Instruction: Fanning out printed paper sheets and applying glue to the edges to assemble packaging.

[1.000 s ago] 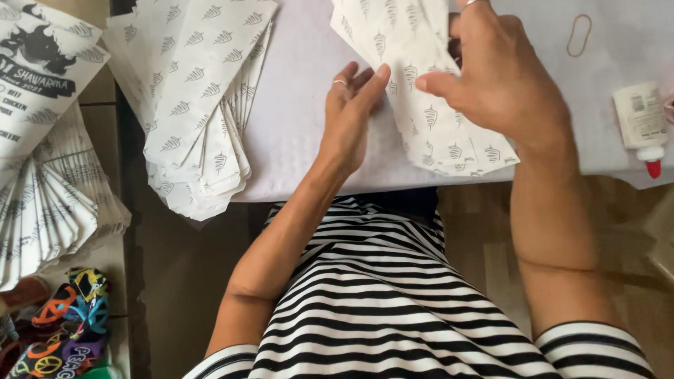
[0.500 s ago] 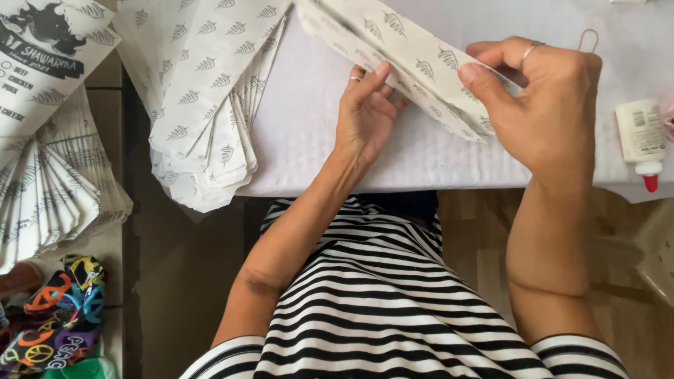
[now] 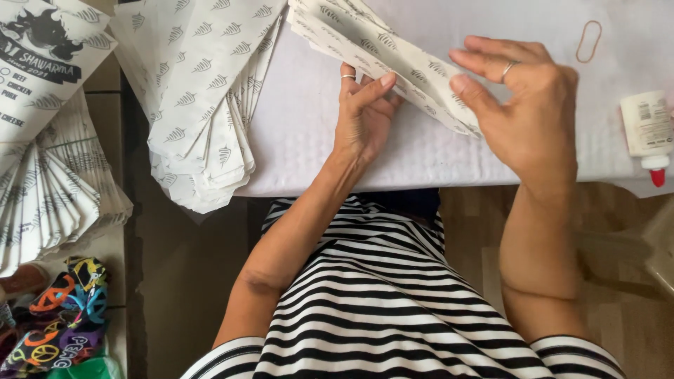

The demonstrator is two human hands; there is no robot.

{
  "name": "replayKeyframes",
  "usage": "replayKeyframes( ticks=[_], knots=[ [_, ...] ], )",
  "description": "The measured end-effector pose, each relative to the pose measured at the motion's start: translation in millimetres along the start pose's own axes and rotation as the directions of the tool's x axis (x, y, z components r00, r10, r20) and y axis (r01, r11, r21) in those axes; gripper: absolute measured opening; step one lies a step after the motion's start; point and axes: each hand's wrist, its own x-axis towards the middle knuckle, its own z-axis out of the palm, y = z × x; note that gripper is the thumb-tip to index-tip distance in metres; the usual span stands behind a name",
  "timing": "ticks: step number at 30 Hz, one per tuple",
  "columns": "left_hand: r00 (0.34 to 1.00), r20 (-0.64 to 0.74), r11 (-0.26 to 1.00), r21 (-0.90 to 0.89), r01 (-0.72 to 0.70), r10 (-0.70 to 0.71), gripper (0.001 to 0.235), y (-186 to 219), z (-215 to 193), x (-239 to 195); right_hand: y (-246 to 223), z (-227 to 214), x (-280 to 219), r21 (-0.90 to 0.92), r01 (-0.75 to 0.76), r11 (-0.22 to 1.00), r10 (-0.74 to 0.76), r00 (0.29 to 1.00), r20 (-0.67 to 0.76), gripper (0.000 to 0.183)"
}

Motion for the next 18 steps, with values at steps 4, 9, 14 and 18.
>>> replayKeyframes(
  ticks=[4,9,14,18],
  knots=[
    [1.0,-0.021,0.999,-0.034,-0.001,0.001,0.06,-1.9,-4.8,4.9,9.4,1.3,-13.1,0.068,0.021,0.997,-0.022,1.0,0.015,0.056],
    [0.998,-0.044,0.996,-0.086,-0.037,0.033,0.065,-1.8,-7.9,5.9,55.3,24.3,-57.6,0.505,-0.226,0.833,0.263,0.965,-0.002,0.082],
    [0.997,0.061,0.997,-0.055,-0.054,0.057,0.073,-13.3,-8.5,3.4,56.0,72.3,-80.5,0.74,-0.042,0.672,0.277,0.94,-0.198,0.093],
    [0.971,0.236,0.999,-0.011,0.047,-0.043,0.073,-10.2,6.1,-11.7,40.3,85.2,-62.0,0.743,0.038,0.668,0.353,0.863,-0.362,0.05]
  ],
)
